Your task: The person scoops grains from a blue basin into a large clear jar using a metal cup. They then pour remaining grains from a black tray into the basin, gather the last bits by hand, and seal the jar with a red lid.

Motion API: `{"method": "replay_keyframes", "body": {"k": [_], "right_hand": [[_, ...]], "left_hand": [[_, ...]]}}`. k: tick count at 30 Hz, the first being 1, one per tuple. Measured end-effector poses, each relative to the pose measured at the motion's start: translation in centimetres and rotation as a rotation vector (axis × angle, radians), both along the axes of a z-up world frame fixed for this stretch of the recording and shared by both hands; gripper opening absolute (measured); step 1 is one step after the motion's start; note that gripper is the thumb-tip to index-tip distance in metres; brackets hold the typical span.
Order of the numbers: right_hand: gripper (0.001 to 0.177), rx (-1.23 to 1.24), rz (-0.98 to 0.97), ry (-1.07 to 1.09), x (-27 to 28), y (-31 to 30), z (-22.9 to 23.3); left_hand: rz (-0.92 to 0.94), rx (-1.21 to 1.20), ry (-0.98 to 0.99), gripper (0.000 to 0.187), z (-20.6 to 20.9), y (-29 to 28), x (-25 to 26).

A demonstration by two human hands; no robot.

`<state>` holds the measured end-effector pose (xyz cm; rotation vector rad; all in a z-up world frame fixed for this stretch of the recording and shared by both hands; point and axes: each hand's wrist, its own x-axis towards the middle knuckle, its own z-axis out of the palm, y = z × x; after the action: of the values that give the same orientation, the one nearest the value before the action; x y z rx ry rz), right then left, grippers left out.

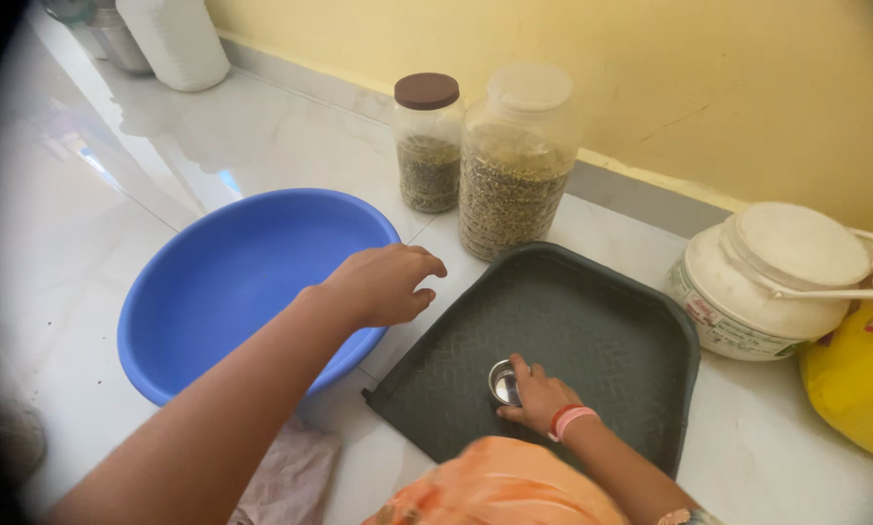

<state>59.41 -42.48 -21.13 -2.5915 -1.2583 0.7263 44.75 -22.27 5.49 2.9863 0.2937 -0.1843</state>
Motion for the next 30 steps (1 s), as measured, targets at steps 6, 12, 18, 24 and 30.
{"method": "replay_keyframes", "body": {"k": [6,12,18,24,30], "right_hand": [[0.097,-0.067,0.100,0.033,0.1,-0.6,2.7],[0.097,-0.110,0.033,0.227,-0.9,-1.6,4.3],[0.096,-0.122,0.039,0.220,1.1,-2.4,6.2],[0.095,0.013,-0.225,0.135,1.1,-2.0,9.6],[0.093,0.157,-0.437,0.027,-3.3,-6.1,12.6]], "left_hand": [[-0.274,0.326,0.256,0.037,0.3,4.1,2.4],[-0.489,0.249,0.175,0.041,-4.4,5.5,8.0],[-0.632,0.072,0.059,0.048,-9.0,7.5,11.4],[-0.610,0.052,0.072,0.047,-7.6,6.6,13.0],[-0.612,0.214,0.193,0.048,-3.8,0.0,13.2]]}}
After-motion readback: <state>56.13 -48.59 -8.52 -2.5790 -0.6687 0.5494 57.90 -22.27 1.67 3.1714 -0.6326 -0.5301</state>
